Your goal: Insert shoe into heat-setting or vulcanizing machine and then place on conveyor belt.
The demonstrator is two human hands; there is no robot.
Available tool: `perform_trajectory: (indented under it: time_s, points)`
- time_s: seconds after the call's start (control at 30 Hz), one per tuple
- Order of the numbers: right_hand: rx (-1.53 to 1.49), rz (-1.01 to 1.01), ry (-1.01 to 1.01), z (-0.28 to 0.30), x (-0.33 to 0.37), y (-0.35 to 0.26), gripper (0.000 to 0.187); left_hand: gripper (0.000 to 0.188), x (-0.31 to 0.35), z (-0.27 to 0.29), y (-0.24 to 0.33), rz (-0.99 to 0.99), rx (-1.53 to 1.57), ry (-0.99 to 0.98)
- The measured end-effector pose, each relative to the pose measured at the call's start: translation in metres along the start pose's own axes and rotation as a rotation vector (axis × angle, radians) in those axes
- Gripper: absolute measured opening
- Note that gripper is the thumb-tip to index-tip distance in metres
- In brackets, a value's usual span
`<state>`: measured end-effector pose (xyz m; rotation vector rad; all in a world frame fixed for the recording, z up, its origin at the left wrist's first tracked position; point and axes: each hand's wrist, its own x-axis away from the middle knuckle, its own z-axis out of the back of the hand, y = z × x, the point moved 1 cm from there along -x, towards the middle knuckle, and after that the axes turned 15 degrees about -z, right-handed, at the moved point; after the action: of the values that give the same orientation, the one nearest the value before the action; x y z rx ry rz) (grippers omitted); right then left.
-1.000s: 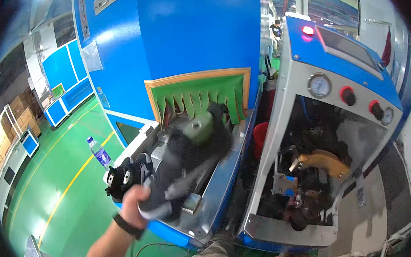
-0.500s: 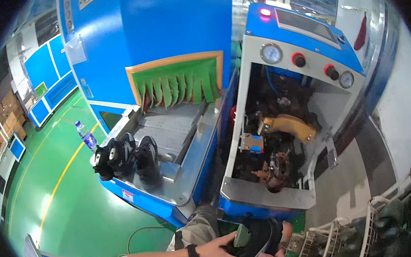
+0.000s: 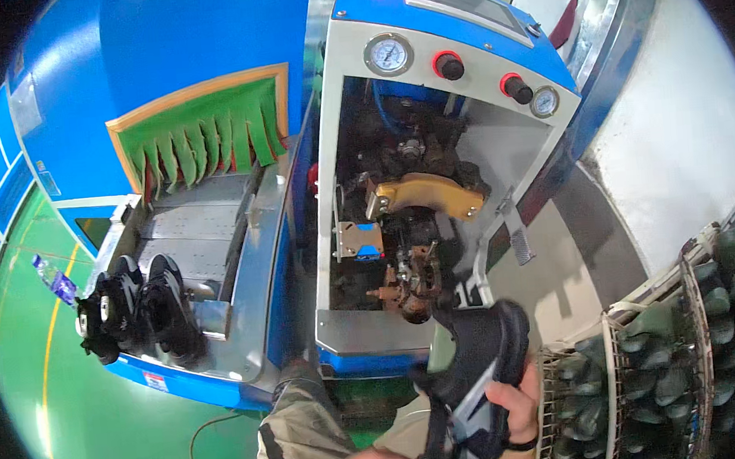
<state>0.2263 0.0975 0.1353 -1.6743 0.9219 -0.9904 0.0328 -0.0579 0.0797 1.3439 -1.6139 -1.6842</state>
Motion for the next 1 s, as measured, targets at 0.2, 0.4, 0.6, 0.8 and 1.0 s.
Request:
perform_trajectory:
  time_s: [0.2, 0.4, 0.6, 0.8, 1.0]
  points:
    - [0.500, 0.184, 0.019, -0.042, -0.061, -0.095, 0.085, 0.021, -0.029, 0.078, -0.016, 0.202, 0.410, 0.583]
    - [0.981, 0.105, 0.074, -0.085, -0.128, -0.132, 0.084, 0.021, -0.074, 0.115, -0.016, 0.091, 0.651, 0.631]
    - [1.578, 0.117, 0.070, -0.092, -0.170, -0.121, 0.088, 0.025, -0.084, 0.132, -0.037, 0.136, 0.755, 0.610]
    - [1.574, 0.090, 0.122, -0.105, -0.205, -0.117, 0.091, 0.027, -0.080, 0.145, -0.052, 0.067, 0.739, 0.717]
    - [1.525, 0.153, 0.261, -0.102, -0.185, -0.106, 0.089, 0.027, -0.080, 0.129, -0.053, 0.118, 0.657, 0.701]
